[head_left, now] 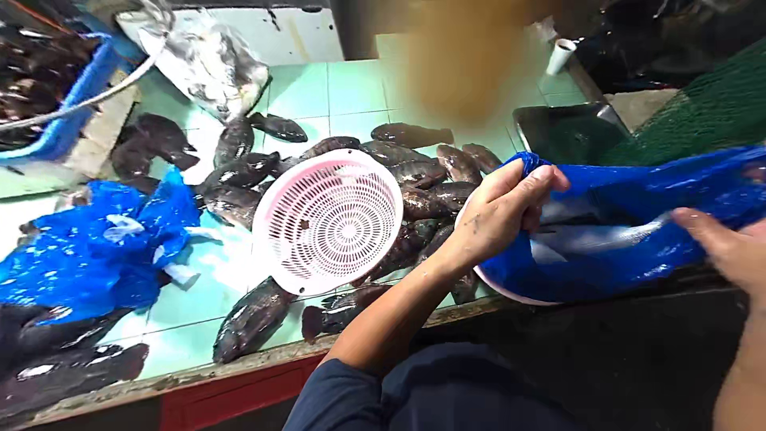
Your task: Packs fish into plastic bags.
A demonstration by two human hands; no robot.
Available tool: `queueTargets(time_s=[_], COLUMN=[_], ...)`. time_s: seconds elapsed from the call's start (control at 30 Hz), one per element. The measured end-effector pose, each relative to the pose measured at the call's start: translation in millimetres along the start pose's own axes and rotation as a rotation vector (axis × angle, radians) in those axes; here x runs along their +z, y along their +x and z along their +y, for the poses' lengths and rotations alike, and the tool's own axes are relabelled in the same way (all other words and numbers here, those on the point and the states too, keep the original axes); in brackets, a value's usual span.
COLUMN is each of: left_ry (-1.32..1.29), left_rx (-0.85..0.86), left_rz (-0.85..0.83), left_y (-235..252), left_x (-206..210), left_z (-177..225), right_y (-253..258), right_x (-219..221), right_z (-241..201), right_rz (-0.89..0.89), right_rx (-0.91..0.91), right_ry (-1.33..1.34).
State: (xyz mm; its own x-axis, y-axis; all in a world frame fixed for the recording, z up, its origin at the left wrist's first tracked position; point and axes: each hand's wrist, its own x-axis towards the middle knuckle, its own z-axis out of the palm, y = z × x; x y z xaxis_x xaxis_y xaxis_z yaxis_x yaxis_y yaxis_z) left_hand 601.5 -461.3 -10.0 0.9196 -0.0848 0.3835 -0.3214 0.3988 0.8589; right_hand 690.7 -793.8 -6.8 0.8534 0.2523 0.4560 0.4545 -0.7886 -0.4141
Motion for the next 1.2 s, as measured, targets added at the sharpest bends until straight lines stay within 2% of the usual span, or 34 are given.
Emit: queueTargets(time_s=[0.1, 0.17, 0.3, 0.43, 0.53, 0.6, 0.67, 0.73, 0.8, 0.87, 0.97, 1.07, 1.13, 1.2], left_ry=[-0.028, -0.017, -0.021, -0.038, 0.007, 0.053, 0.177, 0.426, 0.741, 0.946, 0.948, 0.993, 1.007, 0.941], left_rx=[0.008, -0.008, -0.065, -0.063, -0.103, -0.100, -0.095, -0.087, -0.100, -0.076, 0.052, 0.138, 0.223, 0.322], left_rz=[0.008, 0.035, 0.095, 0.206, 0.242, 0.229, 0.181, 0.130, 0.122, 0.116, 0.028, -0.043, -0.015, -0.012], left_y=[10.1, 24.9, 71.4, 90.5, 80.6, 62.8, 41.7, 24.2, 9.3, 1.6, 9.7, 19.6, 19.2, 16.2], left_x=[-6.3, -11.1, -10.0, -19.9, -42.4, -55.1, -67.4, -81.0, -90.1, -88.2, -60.9, -23.3, -22.3, -36.2], left_z=[-3.4, -8.6, -14.5, 4.4, 14.7, 21.9, 29.7, 36.2, 49.1, 61.5, 56.8, 27.4, 12.0, -1.0], right_y=[12.2, 30.8, 74.0, 95.6, 84.7, 67.7, 45.1, 24.8, 12.0, 13.4, 39.5, 66.7, 83.9, 91.3], right_x=[4.0, 8.8, -3.3, -37.1, -51.2, -63.8, -68.8, -71.8, -76.0, -75.3, -48.7, 8.6, 35.0, 38.7], right_z=[-34.8, -43.6, -38.0, -60.5, -60.5, -61.3, -65.3, -64.1, -64.6, -74.5, -130.1, -183.8, -189.9, -181.0], right_rz=[-0.130, -0.195, -0.129, -0.068, -0.119, -0.143, -0.128, -0.145, -0.236, -0.314, -0.321, -0.469, -0.537, -0.563], right_rx=[0.185, 0.253, 0.244, 0.159, 0.182, 0.157, 0.101, 0.049, 0.033, -0.031, -0.202, -0.223, -0.201, -0.225], right_ry=[-0.283, -0.379, -0.365, -0.117, 0.277, 0.440, 0.418, 0.258, 0.127, 0.173, 0.418, 0.375, 0.267, 0.232])
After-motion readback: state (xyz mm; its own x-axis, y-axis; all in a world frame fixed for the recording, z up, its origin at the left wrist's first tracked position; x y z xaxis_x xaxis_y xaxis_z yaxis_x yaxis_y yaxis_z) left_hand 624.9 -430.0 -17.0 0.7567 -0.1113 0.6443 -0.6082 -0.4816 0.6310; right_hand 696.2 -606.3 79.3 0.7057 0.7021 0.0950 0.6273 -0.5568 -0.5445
